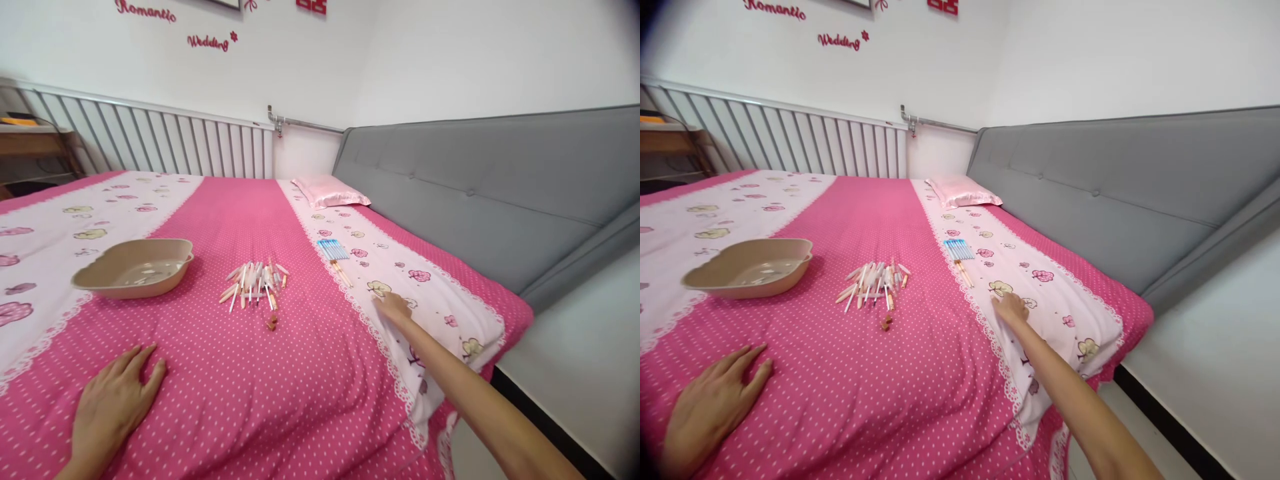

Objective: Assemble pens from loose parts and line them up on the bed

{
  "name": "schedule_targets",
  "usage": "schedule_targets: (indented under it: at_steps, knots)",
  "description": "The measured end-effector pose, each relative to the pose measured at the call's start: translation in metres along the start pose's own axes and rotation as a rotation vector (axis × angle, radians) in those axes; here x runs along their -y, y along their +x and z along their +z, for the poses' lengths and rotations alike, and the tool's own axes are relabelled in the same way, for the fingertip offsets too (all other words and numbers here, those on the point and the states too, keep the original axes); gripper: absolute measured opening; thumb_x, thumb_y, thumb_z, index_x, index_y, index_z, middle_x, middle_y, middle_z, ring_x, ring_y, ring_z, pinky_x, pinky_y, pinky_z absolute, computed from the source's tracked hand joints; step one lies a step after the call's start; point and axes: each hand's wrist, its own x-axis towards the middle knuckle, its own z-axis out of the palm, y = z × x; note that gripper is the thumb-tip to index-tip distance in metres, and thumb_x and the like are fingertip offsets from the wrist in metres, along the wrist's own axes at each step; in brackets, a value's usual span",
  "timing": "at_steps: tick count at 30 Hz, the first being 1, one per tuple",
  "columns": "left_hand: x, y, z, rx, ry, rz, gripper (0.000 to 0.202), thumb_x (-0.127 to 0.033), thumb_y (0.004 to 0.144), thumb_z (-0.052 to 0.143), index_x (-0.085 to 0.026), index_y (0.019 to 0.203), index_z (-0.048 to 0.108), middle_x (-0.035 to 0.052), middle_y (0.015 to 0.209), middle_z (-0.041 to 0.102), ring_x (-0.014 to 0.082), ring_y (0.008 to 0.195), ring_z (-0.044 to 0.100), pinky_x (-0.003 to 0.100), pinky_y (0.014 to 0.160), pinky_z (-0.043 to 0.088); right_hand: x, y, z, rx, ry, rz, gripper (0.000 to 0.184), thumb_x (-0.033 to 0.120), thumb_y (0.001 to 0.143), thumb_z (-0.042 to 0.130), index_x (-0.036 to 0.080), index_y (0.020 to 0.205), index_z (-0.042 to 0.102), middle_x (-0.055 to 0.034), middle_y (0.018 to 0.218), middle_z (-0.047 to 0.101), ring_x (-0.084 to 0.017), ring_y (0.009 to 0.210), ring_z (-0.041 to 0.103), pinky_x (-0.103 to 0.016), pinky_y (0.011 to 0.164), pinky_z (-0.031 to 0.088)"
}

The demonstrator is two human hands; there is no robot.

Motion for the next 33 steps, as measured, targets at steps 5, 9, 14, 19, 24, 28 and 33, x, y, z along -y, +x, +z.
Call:
schedule_targets:
  at_steps: [5,9,14,19,24,28,33]
  knots:
    - [-0.003,-0.001,-0.003,0.012,0.095,0.034,0.064,-0.052,0.084,0.025,-0.012,0.129,0.048,0.0136,0.131,0.051,0.0292,0.119,0.047,0.041,0.101,0.034,-0.027,-0.032,0.009,0.021,-0.083,-0.003,0.062,0.054,0.084,0.033,0.020,0.135,0.039,-0.0137,0.146,0.024,-0.035,0.133,0.021,-0.058,0.100,0.020]
    - [-0.006,-0.003,-0.006,-0.005,0.105,0.030,0.064,-0.052,0.084,0.026,-0.011,0.127,0.051,0.0131,0.128,0.054,0.0280,0.119,0.048,0.039,0.102,0.033,-0.033,-0.052,0.023,-0.031,-0.113,-0.043,0.062,0.054,0.087,0.026,0.022,0.140,0.030,-0.0118,0.148,0.019,-0.033,0.135,0.016,-0.057,0.103,0.013]
    - [-0.011,-0.006,-0.009,-0.013,0.094,0.014,0.062,-0.050,0.084,0.027,-0.011,0.125,0.053,0.0134,0.128,0.055,0.0276,0.118,0.049,0.039,0.102,0.033,-0.035,-0.067,0.041,-0.247,-0.144,-0.097,0.059,0.050,0.090,0.021,0.019,0.139,0.032,-0.0120,0.146,0.025,-0.030,0.133,0.019,-0.052,0.106,0.009]
    - [-0.012,-0.008,-0.009,-0.018,0.080,0.001,0.062,-0.051,0.085,0.027,-0.011,0.124,0.054,0.0132,0.129,0.053,0.0284,0.119,0.047,0.039,0.102,0.033,-0.039,-0.067,0.050,-0.385,-0.167,-0.127,0.057,0.050,0.089,0.024,0.019,0.134,0.041,-0.0110,0.140,0.036,-0.029,0.128,0.028,-0.049,0.105,0.016]
    - [-0.011,-0.007,-0.008,-0.027,0.069,-0.008,0.061,-0.051,0.085,0.028,-0.012,0.123,0.055,0.0121,0.129,0.054,0.0280,0.118,0.048,0.039,0.102,0.033,-0.040,-0.066,0.051,-0.391,-0.158,-0.132,0.058,0.050,0.089,0.023,0.019,0.134,0.041,-0.0110,0.140,0.035,-0.029,0.129,0.028,-0.049,0.105,0.015]
    - [-0.011,-0.008,-0.007,-0.028,0.055,-0.008,0.060,-0.050,0.084,0.029,-0.012,0.123,0.055,0.0122,0.129,0.054,0.0283,0.118,0.048,0.039,0.102,0.033,-0.039,-0.068,0.050,-0.397,-0.170,-0.128,0.058,0.051,0.089,0.023,0.019,0.133,0.042,-0.0102,0.139,0.037,-0.028,0.128,0.029,-0.048,0.106,0.016]
    - [-0.013,-0.011,-0.008,-0.048,0.041,-0.006,0.059,-0.049,0.085,0.030,-0.011,0.122,0.056,0.0128,0.128,0.055,0.0279,0.117,0.049,0.039,0.102,0.032,-0.041,-0.070,0.051,-0.417,-0.185,-0.141,0.056,0.050,0.089,0.024,0.019,0.132,0.043,-0.0100,0.138,0.039,-0.028,0.127,0.031,-0.047,0.104,0.019]
